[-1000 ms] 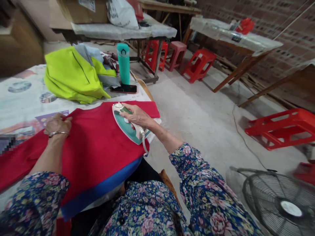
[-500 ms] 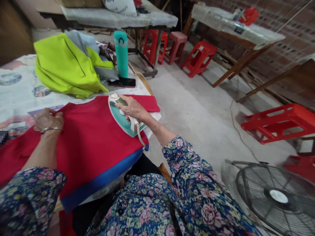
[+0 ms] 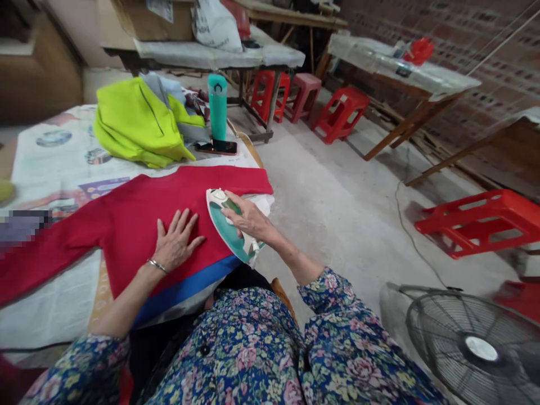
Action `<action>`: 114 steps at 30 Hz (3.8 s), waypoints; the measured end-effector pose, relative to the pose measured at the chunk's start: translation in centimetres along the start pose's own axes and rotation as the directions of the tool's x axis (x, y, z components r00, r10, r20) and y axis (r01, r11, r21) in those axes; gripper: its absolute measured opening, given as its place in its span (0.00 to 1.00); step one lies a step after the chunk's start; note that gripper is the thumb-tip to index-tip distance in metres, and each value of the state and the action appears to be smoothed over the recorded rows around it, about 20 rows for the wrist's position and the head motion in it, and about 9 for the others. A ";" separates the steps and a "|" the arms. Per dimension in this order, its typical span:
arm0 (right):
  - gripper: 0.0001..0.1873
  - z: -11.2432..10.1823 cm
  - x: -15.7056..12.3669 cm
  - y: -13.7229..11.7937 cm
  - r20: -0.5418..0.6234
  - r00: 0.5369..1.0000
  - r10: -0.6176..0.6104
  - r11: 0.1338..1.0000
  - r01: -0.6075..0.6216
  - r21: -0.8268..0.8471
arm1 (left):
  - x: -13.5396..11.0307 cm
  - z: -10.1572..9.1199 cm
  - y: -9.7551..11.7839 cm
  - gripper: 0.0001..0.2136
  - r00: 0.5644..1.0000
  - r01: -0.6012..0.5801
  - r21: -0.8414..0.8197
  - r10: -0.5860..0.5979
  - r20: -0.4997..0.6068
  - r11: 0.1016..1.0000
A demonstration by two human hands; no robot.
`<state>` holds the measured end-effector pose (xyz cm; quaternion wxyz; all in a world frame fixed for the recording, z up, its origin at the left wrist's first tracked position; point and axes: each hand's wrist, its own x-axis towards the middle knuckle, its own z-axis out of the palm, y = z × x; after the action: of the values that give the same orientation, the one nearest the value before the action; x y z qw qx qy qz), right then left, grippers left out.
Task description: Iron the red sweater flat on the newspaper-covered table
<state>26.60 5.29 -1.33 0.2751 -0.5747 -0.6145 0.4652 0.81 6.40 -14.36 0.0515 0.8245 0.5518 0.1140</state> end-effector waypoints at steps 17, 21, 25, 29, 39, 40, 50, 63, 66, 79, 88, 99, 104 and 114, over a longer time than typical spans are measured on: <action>0.36 0.3 -3.0 -2.0 0.190 0.981 0.038 0.983 -0.002 -0.182 | -7.8 0.1 1.6 0.24 0.977 -0.204 -0.058 0.200 -0.067 0.977; 0.37 1.1 -1.8 -2.7 0.238 0.970 0.056 0.988 -0.020 -0.154 | -8.0 0.1 1.0 0.18 0.971 -0.218 -0.168 0.196 -0.137 0.961; 0.36 2.9 0.8 -3.7 0.268 0.963 0.017 0.997 0.003 -0.077 | -8.2 0.2 0.2 0.06 0.955 -0.175 -0.337 0.075 -0.288 0.925; 0.38 5.5 4.1 -5.5 0.279 0.960 0.015 1.000 -0.009 -0.025 | -8.2 0.9 0.4 0.07 0.921 -0.118 -0.390 -0.046 -0.386 0.913; 0.34 9.9 10.4 -8.5 0.245 0.965 -0.090 0.995 0.095 -0.006 | -11.1 1.7 1.4 0.15 0.922 0.105 -0.130 -0.145 -0.359 0.986; 0.35 10.1 10.5 -8.4 0.268 0.958 -0.099 0.995 0.101 0.006 | -11.7 1.5 1.3 0.19 0.910 0.152 -0.100 -0.179 -0.375 0.983; 0.37 9.5 5.2 -6.0 0.697 0.697 -0.169 0.984 0.153 0.086 | -15.8 0.7 0.9 0.16 0.862 0.250 -0.023 -0.234 -0.449 0.968; 0.37 11.3 13.1 -9.1 0.296 0.952 -0.072 0.996 0.055 0.064 | -16.1 0.9 0.9 0.12 0.857 0.167 -0.019 -0.155 -0.491 0.986; 0.38 12.3 13.3 -9.7 0.438 0.892 -0.115 0.993 0.099 0.060 | -16.2 1.4 0.7 0.12 0.857 0.175 -0.065 -0.184 -0.482 0.982; 0.33 9.1 4.9 -5.7 0.774 0.565 -0.285 0.930 0.359 0.080 | -18.1 3.2 -0.2 0.34 0.686 0.364 -0.324 -0.487 -0.541 0.873; 0.36 4.9 -0.8 -2.4 0.738 0.666 -0.109 0.978 0.204 -0.040 | -16.5 2.6 -0.6 0.42 0.778 0.306 -0.175 -0.351 -0.520 0.936; 0.37 -2.1 -0.9 0.8 0.191 0.978 0.082 0.990 -0.101 0.093 | -14.2 -0.2 1.6 0.22 0.863 0.369 -0.126 -0.389 -0.323 0.921; 0.36 -2.5 2.2 0.7 -0.011 0.996 0.091 0.980 -0.088 0.176 | -8.9 -0.2 2.4 0.15 0.918 0.311 -0.112 -0.329 -0.221 0.944; 0.35 -1.5 7.0 -1.9 0.065 0.997 -0.036 0.999 0.036 -0.008 | -1.0 2.0 4.5 0.32 0.982 0.169 -0.106 -0.177 -0.071 0.980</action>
<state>25.75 12.61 -0.44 0.2608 -0.5493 -0.6355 0.4758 5.02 3.86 -15.51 0.0803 0.7646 0.6166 0.1694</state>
